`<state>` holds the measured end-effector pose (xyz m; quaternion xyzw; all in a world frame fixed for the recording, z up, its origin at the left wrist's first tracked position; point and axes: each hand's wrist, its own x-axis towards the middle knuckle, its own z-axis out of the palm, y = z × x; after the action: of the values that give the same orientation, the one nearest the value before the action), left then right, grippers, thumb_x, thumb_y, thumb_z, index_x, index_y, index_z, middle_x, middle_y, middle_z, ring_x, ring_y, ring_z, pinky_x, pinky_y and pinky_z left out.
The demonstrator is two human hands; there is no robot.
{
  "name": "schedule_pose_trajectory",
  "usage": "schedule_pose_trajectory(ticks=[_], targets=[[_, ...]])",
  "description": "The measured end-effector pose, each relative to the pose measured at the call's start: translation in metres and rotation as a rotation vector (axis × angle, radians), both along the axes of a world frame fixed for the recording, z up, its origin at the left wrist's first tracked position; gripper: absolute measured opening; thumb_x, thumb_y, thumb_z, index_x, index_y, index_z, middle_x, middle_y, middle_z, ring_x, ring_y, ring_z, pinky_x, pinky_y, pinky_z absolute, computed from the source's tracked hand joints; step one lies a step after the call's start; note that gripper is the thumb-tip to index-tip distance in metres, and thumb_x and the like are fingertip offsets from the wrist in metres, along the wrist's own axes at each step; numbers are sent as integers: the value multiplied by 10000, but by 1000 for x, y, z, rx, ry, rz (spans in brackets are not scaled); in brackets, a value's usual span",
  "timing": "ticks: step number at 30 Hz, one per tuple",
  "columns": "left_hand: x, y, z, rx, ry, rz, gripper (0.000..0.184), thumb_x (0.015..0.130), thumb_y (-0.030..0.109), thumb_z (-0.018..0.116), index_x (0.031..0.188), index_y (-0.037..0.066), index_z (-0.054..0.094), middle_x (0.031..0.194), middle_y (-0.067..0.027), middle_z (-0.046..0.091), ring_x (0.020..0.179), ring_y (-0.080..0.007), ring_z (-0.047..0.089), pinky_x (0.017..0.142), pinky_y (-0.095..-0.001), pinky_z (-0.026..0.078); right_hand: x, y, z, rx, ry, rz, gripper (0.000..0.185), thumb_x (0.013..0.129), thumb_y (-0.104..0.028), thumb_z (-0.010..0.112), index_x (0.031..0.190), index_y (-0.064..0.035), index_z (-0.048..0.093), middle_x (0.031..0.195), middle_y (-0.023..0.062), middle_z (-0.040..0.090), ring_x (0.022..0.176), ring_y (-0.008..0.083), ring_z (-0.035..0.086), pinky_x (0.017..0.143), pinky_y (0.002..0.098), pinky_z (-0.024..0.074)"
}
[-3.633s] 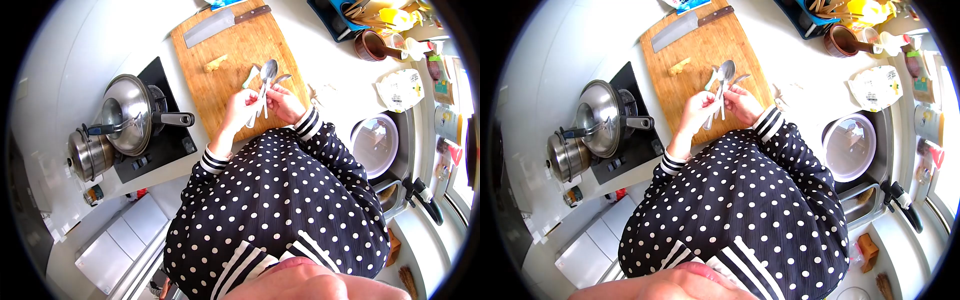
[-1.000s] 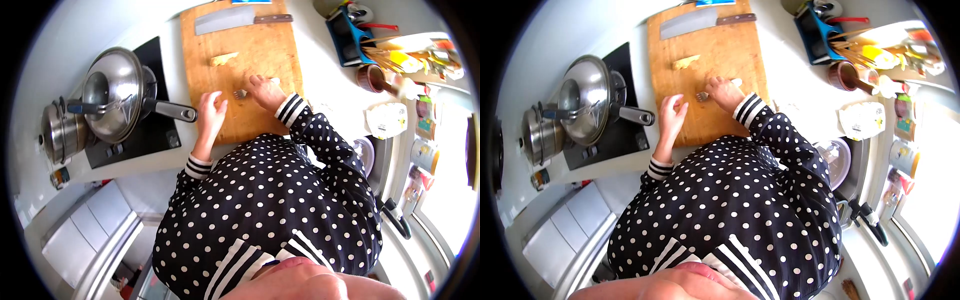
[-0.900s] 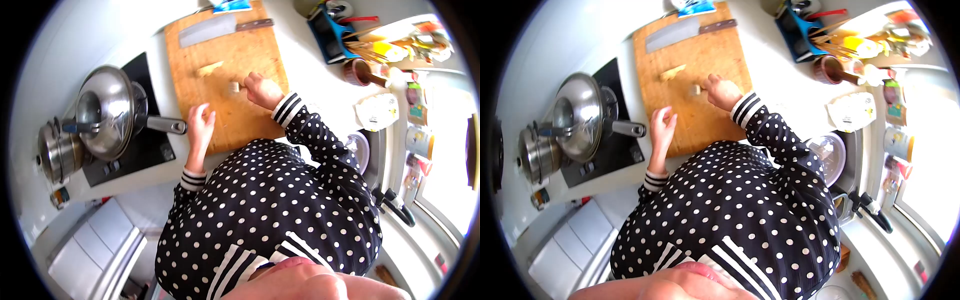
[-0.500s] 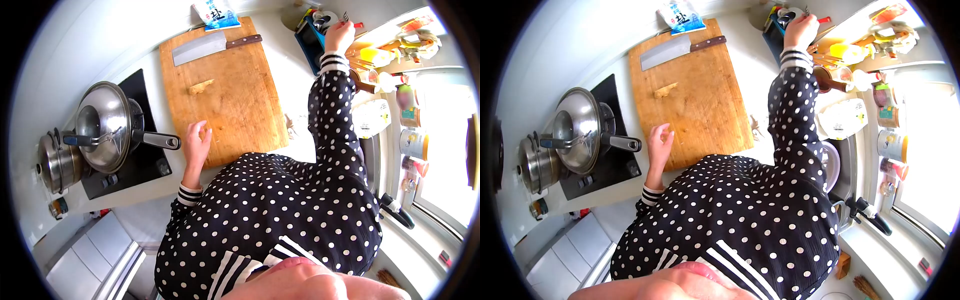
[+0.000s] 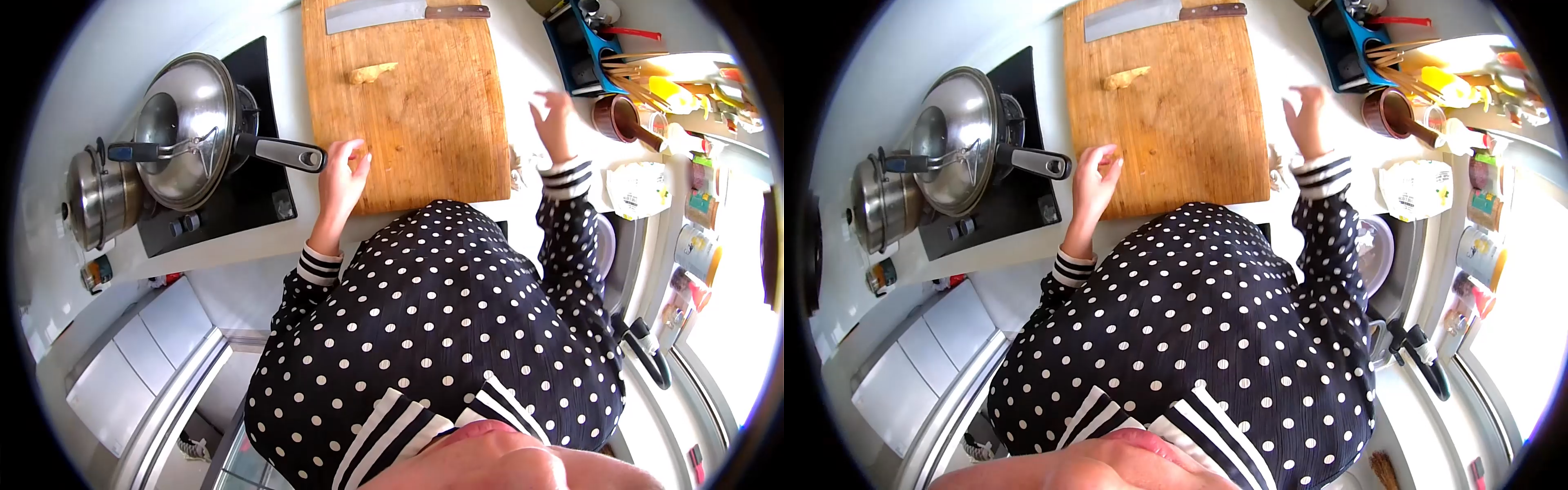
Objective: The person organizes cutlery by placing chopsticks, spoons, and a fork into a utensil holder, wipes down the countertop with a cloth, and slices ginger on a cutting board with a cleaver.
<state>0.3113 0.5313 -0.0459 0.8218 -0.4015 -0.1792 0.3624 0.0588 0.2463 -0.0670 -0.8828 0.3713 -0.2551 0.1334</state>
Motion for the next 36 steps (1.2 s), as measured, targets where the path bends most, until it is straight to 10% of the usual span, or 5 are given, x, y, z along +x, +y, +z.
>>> schedule_pose_trajectory(ticks=[6, 10, 20, 30, 36], targets=[[-1, -4, -13, -46, -40, -141, 237, 739, 56, 654, 965, 50, 582, 886, -78, 570, 725, -173, 576, 646, -270, 461, -67, 107, -61, 188, 221, -130, 457, 658, -115, 673, 1102, -116, 565, 1177, 155, 469, 1112, 311, 423, 888, 445, 367], [-19, -21, -8, -139, 27, -292, 219, 736, 92, 650, 939, 62, 573, 863, -70, 559, 705, -183, 568, 629, -297, 461, -97, 113, -102, 136, -52, -265, 353, 691, 32, 591, 1027, -73, 598, 923, 127, 540, 756, 240, 528, 711, 332, 444], [-114, -37, 22, -145, 187, -696, 213, 775, 80, 607, 977, 20, 574, 870, -90, 573, 710, -191, 593, 638, -288, 464, -117, 122, -87, 684, -891, -447, 281, 812, -147, 602, 1058, -23, 548, 949, 167, 579, 896, 283, 556, 813, 363, 434], [-245, -84, 41, -140, 145, -926, 203, 773, 99, 598, 957, 13, 598, 824, -107, 601, 734, -192, 604, 661, -274, 472, -319, -4, -34, -27, -82, -1132, 306, 741, -207, 631, 1012, -70, 593, 1010, 176, 574, 937, 309, 563, 822, 395, 451], [-341, -185, 34, -300, -14, -1069, 204, 756, 116, 601, 938, 25, 617, 770, -134, 612, 694, -245, 609, 645, -300, 477, -375, -46, -111, 752, -765, -1160, 513, 650, -204, 730, 1031, 68, 518, 929, 171, 616, 889, 258, 600, 791, 331, 465]])
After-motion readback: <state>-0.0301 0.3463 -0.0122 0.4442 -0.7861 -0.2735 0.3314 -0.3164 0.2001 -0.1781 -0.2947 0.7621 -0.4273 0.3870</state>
